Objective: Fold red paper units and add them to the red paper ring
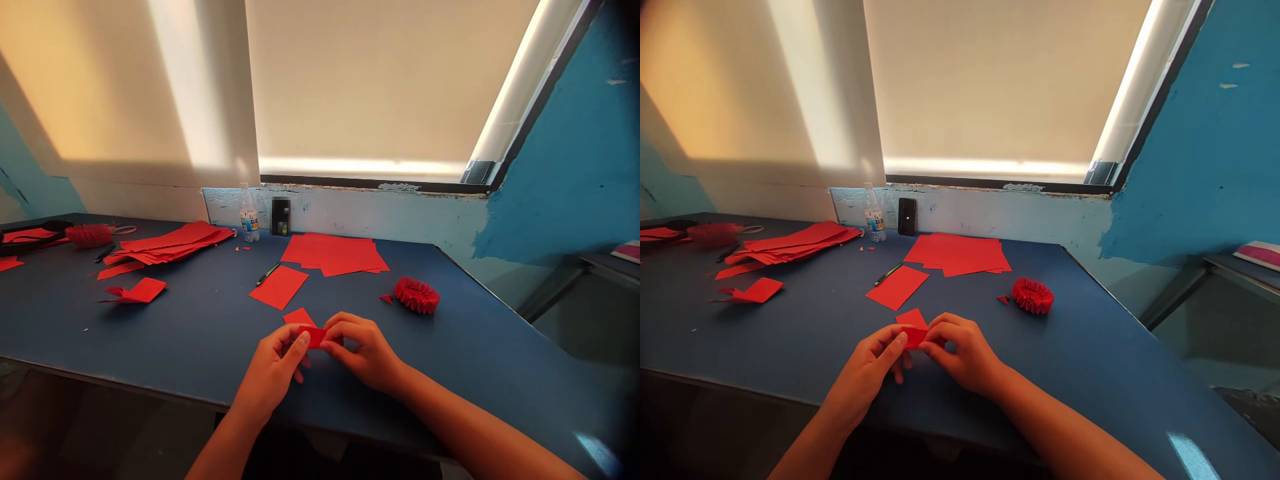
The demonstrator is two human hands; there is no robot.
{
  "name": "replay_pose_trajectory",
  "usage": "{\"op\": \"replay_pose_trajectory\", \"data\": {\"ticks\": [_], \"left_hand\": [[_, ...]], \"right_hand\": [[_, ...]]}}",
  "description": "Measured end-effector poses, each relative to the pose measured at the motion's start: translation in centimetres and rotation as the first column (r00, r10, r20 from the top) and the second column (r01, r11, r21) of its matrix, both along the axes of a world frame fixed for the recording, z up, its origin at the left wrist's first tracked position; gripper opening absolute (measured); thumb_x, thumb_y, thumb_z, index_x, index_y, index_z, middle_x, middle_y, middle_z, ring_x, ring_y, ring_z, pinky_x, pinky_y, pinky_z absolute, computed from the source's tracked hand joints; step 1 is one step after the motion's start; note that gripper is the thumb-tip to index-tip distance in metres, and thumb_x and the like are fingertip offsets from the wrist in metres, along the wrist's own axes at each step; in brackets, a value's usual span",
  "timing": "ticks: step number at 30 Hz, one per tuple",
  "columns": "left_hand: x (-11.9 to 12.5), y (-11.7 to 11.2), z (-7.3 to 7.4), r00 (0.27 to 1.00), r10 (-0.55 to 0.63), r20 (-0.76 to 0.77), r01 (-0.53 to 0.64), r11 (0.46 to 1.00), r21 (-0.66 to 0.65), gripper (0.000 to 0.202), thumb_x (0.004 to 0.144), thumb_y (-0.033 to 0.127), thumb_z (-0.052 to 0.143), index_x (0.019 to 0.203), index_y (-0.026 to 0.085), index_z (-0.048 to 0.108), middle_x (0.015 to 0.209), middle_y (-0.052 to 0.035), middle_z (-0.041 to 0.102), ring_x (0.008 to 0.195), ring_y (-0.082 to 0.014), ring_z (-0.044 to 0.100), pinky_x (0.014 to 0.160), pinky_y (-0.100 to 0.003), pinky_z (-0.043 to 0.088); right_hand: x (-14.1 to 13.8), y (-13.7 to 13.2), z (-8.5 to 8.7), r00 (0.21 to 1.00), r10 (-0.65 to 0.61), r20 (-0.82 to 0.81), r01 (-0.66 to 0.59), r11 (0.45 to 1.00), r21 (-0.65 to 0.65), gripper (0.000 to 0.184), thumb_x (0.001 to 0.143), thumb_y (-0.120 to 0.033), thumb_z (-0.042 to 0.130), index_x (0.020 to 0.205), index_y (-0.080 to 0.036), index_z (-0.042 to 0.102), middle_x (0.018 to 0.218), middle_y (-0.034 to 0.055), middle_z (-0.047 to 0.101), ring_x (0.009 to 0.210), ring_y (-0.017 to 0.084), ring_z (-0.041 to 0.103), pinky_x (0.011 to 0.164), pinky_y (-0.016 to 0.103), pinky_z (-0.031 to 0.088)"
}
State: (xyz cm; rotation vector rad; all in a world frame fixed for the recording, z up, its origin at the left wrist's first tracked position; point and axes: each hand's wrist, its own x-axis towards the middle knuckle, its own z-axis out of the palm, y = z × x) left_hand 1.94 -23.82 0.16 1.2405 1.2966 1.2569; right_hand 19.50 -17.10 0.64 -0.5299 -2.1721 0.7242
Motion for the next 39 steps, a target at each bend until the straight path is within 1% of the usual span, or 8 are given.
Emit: {"op": "replay_pose_trajectory", "data": {"ticks": [3, 5, 9, 14, 18, 25, 34, 39], "left_hand": [[0.1, -0.1, 0.1, 1.000, 0.003, 0.009, -0.003, 1.000, -0.013, 0.043, 0.080, 0.047, 0.060, 0.110, 0.016, 0.060, 0.074, -0.0022, 0.062, 0.063, -0.0128, 0.055, 0.056, -0.023, 0.046], [0.1, -0.1, 0.1, 1.000, 0.011, -0.009, -0.011, 1.000, -0.016, 0.041, 0.077, 0.044, 0.064, 0.107, 0.016, 0.062, 0.073, -0.0027, 0.063, 0.067, -0.0143, 0.056, 0.056, -0.022, 0.046], [0.2, -0.1, -0.1, 0.997, 0.048, -0.059, -0.048, 0.999, -0.005, 0.032, 0.078, 0.043, 0.063, 0.092, 0.015, 0.068, 0.070, -0.0025, 0.062, 0.064, -0.0135, 0.055, 0.054, -0.022, 0.044], [0.2, -0.2, -0.3, 0.995, 0.044, -0.093, -0.044, 0.999, 0.010, 0.030, 0.076, 0.043, 0.065, 0.089, 0.017, 0.070, 0.067, -0.0008, 0.059, 0.060, -0.0122, 0.051, 0.053, -0.022, 0.043], [0.3, -0.1, -0.2, 0.990, 0.091, -0.110, -0.092, 0.996, -0.003, 0.027, 0.078, 0.041, 0.063, 0.083, 0.016, 0.071, 0.065, -0.0019, 0.061, 0.057, -0.0114, 0.050, 0.052, -0.021, 0.040], [0.1, -0.1, -0.3, 0.990, 0.108, -0.087, -0.109, 0.994, -0.009, 0.033, 0.079, 0.045, 0.060, 0.087, 0.016, 0.071, 0.063, -0.0016, 0.061, 0.057, -0.0115, 0.050, 0.052, -0.020, 0.040], [-0.2, 0.0, -0.6, 0.987, 0.103, -0.121, -0.104, 0.995, -0.006, 0.035, 0.081, 0.048, 0.056, 0.088, 0.017, 0.071, 0.062, -0.0007, 0.060, 0.054, -0.0107, 0.047, 0.053, -0.022, 0.039], [-0.1, -0.1, -0.5, 0.982, 0.127, -0.139, -0.130, 0.992, -0.006, 0.035, 0.080, 0.048, 0.057, 0.083, 0.017, 0.072, 0.060, -0.0007, 0.059, 0.053, -0.0108, 0.047, 0.052, -0.021, 0.038]], "right_hand": [[-0.1, -0.2, 0.3, 1.000, -0.023, -0.006, 0.023, 0.998, -0.063, 0.007, 0.087, -0.018, 0.060, 0.080, -0.019, 0.062, 0.079, 0.0012, 0.062, 0.070, 0.014, 0.056, 0.066, 0.025, 0.044], [-0.1, -0.2, 0.2, 0.999, -0.036, -0.007, 0.035, 0.994, -0.108, 0.002, 0.086, -0.017, 0.061, 0.085, -0.019, 0.062, 0.078, 0.0002, 0.063, 0.069, 0.014, 0.056, 0.066, 0.025, 0.045], [-0.2, -0.1, -0.5, 0.996, -0.050, -0.077, 0.032, 0.977, -0.212, 0.014, 0.084, -0.018, 0.062, 0.098, -0.020, 0.059, 0.082, 0.0007, 0.064, 0.074, 0.015, 0.060, 0.068, 0.025, 0.047], [-0.5, 0.2, -1.4, 0.986, -0.043, -0.163, -0.018, 0.936, -0.352, 0.014, 0.086, -0.021, 0.061, 0.098, -0.022, 0.055, 0.076, -0.0010, 0.062, 0.066, 0.014, 0.061, 0.062, 0.026, 0.050], [-0.4, 0.2, -1.5, 0.983, -0.045, -0.180, -0.024, 0.931, -0.363, 0.013, 0.085, -0.023, 0.062, 0.098, -0.023, 0.057, 0.079, -0.0008, 0.062, 0.065, 0.014, 0.061, 0.063, 0.026, 0.051], [-0.1, -0.1, -1.2, 0.987, -0.071, -0.146, 0.021, 0.948, -0.318, 0.020, 0.083, -0.028, 0.067, 0.100, -0.022, 0.058, 0.089, 0.0028, 0.062, 0.077, 0.017, 0.062, 0.069, 0.029, 0.051], [-0.3, 0.0, -1.1, 0.980, -0.078, -0.184, -0.013, 0.892, -0.452, 0.020, 0.083, -0.029, 0.067, 0.097, -0.022, 0.055, 0.074, -0.0003, 0.062, 0.066, 0.016, 0.063, 0.063, 0.029, 0.051], [-0.3, -0.1, -0.9, 0.978, -0.088, -0.189, -0.010, 0.887, -0.462, 0.019, 0.082, -0.027, 0.067, 0.095, -0.022, 0.055, 0.078, 0.0006, 0.061, 0.068, 0.017, 0.063, 0.063, 0.029, 0.051]]}}
